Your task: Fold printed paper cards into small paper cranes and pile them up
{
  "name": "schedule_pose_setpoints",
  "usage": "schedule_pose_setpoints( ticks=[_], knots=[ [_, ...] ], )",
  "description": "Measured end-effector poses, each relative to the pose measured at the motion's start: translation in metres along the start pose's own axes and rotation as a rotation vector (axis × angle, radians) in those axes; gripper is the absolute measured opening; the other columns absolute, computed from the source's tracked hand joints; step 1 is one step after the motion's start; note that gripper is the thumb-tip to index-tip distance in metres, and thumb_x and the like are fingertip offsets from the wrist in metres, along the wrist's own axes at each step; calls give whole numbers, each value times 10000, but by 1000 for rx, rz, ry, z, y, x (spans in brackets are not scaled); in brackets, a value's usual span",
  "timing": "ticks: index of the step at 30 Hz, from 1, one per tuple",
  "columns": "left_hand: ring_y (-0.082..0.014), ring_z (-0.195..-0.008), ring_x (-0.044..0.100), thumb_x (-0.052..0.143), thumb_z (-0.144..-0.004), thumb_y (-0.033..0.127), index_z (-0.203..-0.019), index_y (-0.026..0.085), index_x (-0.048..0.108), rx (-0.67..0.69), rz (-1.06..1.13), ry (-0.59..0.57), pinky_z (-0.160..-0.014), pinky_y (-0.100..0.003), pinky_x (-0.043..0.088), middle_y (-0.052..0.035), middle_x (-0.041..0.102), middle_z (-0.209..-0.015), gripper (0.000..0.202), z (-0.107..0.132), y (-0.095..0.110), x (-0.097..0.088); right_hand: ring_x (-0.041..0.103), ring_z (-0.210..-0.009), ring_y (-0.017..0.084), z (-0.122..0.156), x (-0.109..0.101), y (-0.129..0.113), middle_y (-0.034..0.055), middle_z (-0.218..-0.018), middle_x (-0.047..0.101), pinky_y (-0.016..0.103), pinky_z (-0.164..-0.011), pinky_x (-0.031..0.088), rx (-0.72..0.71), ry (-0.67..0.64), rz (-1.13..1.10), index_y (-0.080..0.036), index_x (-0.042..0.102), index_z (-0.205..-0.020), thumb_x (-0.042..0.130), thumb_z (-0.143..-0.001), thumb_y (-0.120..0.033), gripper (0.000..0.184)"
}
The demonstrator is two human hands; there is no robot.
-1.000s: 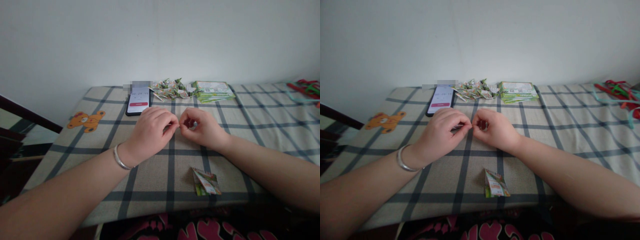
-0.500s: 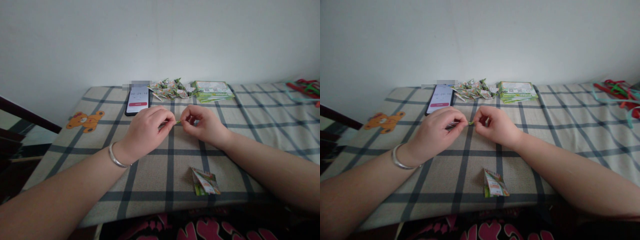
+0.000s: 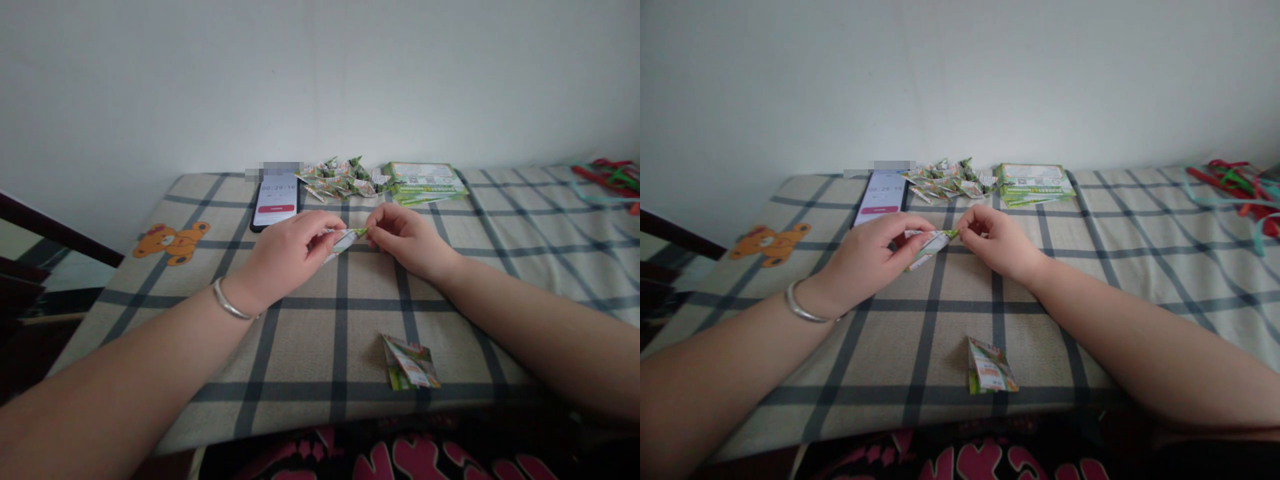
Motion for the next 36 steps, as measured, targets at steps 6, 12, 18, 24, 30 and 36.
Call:
schedule_pose_setpoints(
  ticks=[6, 12, 18, 24, 30, 36],
  knots=[
    [-103, -697, 646, 549, -903, 245, -1161, 222, 614, -45, 16, -10, -631, -215, 476, -9, 712, -1033, 267, 2, -5, 3, 460, -503, 57, -3, -2, 1, -53, -631, 567, 197, -461, 353, 64, 37, -91, -188, 536, -793, 604, -811, -240, 88],
    [-106, -725, 643, 559, -890, 195, -1076, 210, 654, -13, 7, -16, -664, -214, 484, 7, 721, -950, 209, 1, -2, 3, 589, -595, 92, -3, -1, 1, 0, -738, 682, 207, -501, 425, 107, 12, -91, -191, 555, -913, 620, -816, -274, 143],
    [-139, -871, 667, 547, -913, 199, -979, 180, 696, 3, 23, 2, -820, -255, 517, -18, 730, -969, 165, 0, -2, 2, 622, -630, 105, -1, -2, 4, -16, -748, 687, 230, -570, 478, 67, 50, -94, -222, 483, -902, 624, -810, -255, 171],
    [-169, -918, 679, 546, -915, 240, -994, 167, 711, -96, 4, 1, -865, -299, 526, -38, 738, -996, 197, 0, -6, 3, 610, -680, 115, 1, -1, 2, 9, -787, 675, 247, -622, 477, -23, 31, 118, -195, 588, -815, 625, -807, -207, 40],
    [-177, -910, 693, 475, -844, 84, -1062, 175, 714, -111, -46, -24, -818, -304, 535, -34, 744, -1038, 336, 2, -6, 3, 572, -627, 99, 3, 0, -2, -2, -777, 681, 221, -541, 413, -29, -67, 319, -187, 677, -886, 600, -821, -177, 100],
    [-183, -885, 690, 544, -888, 167, -1051, 181, 692, -42, -121, -44, -783, -302, 522, -25, 742, -1025, 221, 2, -5, 7, 585, -655, 110, 4, 2, -3, -4, -774, 681, 229, -578, 421, -17, -159, 372, -184, 691, -956, 613, -828, -215, 153]
  ],
)
Point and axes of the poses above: each hand's wrist, its own z-axis away from the middle knuckle, its own x-axis out of the palm, y = z × x, the point moved 4 cm from there along -z, towards the middle knuckle
